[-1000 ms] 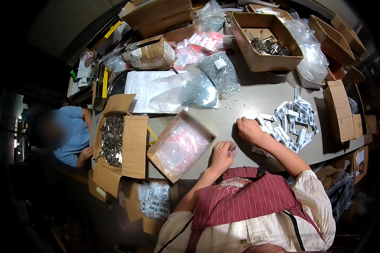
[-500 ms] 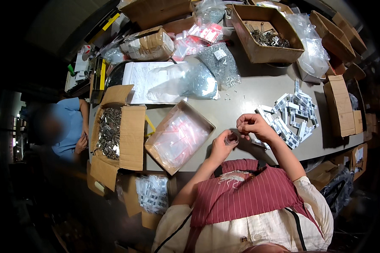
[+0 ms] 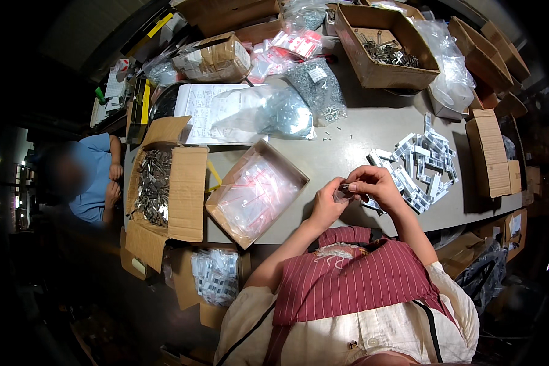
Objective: The person sorts small white electronic components on a table, places them into a cardboard box lined with bubble wrap, and seals the box with tape. The person then returns to sorting the remaining components.
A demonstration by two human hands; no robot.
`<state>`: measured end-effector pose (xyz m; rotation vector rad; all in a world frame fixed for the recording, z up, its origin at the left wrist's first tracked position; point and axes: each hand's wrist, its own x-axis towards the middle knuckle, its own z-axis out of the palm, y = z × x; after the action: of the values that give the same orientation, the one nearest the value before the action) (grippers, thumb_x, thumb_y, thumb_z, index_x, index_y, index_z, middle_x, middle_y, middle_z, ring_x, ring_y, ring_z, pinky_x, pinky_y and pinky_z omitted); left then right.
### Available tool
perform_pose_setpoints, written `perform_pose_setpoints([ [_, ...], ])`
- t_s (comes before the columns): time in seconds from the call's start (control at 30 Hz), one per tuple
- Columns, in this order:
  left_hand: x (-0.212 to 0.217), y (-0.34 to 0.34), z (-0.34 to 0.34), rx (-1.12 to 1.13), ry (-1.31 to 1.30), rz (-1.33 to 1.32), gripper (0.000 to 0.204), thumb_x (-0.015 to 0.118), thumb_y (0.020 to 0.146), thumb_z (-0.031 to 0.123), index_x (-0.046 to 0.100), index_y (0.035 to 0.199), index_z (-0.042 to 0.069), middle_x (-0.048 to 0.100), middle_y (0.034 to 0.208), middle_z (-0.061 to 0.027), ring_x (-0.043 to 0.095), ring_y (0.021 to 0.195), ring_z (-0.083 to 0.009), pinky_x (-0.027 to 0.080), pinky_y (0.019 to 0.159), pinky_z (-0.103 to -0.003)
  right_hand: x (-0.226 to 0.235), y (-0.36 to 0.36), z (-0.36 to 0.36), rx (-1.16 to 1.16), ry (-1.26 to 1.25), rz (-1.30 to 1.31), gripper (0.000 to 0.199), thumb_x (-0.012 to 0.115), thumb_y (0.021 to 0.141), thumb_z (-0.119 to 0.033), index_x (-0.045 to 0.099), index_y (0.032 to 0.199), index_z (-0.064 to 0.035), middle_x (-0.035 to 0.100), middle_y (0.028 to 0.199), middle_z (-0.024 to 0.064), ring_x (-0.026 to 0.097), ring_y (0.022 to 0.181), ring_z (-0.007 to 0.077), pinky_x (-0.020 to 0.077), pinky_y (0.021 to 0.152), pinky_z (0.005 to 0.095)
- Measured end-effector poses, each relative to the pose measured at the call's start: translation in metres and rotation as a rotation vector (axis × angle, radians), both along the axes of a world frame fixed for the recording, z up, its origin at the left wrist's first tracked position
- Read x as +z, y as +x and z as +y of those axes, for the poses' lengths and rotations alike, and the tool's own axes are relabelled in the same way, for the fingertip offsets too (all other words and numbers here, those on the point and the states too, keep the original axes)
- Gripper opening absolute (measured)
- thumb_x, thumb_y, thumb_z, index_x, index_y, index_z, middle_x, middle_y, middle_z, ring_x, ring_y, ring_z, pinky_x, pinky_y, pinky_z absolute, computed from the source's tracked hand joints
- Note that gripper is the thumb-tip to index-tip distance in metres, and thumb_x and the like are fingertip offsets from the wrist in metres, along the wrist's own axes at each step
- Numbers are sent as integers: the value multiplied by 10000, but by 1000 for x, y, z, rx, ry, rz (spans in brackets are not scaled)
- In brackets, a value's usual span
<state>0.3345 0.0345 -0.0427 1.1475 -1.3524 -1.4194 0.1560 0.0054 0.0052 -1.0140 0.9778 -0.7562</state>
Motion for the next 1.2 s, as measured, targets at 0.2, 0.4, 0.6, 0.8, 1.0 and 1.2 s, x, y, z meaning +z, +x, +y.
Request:
perform_pose_setpoints([
  [0.2,-14,1,0,-62,52,-14,251,731,845,24,625,1070,-7,712,940,-86,675,904,-135,535,795,-296,2,1,9,87,-384,124,135,687,902,-25,712,1029,13,693,941,48,639,746,102,497,639,236],
  [0.4,-30,5,1,-87,207,82,294,707,878,52,616,1155,87,675,1044,26,572,787,-60,420,588,-207,-27,-45,-19,-248,-473,728,173,672,866,-74,703,1016,7,692,950,125,670,809,222,532,729,329],
  [0.6,-36,10,0,-62,313,205,323,709,865,78,614,1174,85,676,1106,14,600,988,-84,453,703,-243,-46,-66,-31,-194,-588,1225,248,733,819,-218,683,921,3,651,935,189,651,876,380,532,771,441],
  [0.8,-44,8,2,-87,325,229,311,707,872,92,611,1167,72,674,1108,14,597,1014,-86,458,745,-246,-75,-50,-43,-73,-784,1500,335,770,781,-296,688,840,24,650,894,181,647,850,350,539,753,448],
  [1.0,-42,12,3,-60,325,176,304,712,899,127,606,1178,70,676,1075,25,599,985,-83,468,772,-242,-68,-47,-54,-154,-767,1314,308,745,803,-289,675,801,11,631,865,158,643,808,337,527,717,445],
  [1.2,-39,8,1,-8,172,-5,346,715,928,150,592,1237,56,682,1059,-8,610,990,-82,494,813,-253,-16,-26,-30,-446,-768,854,350,788,820,-274,620,750,25,550,741,108,528,587,235,437,555,352],
])
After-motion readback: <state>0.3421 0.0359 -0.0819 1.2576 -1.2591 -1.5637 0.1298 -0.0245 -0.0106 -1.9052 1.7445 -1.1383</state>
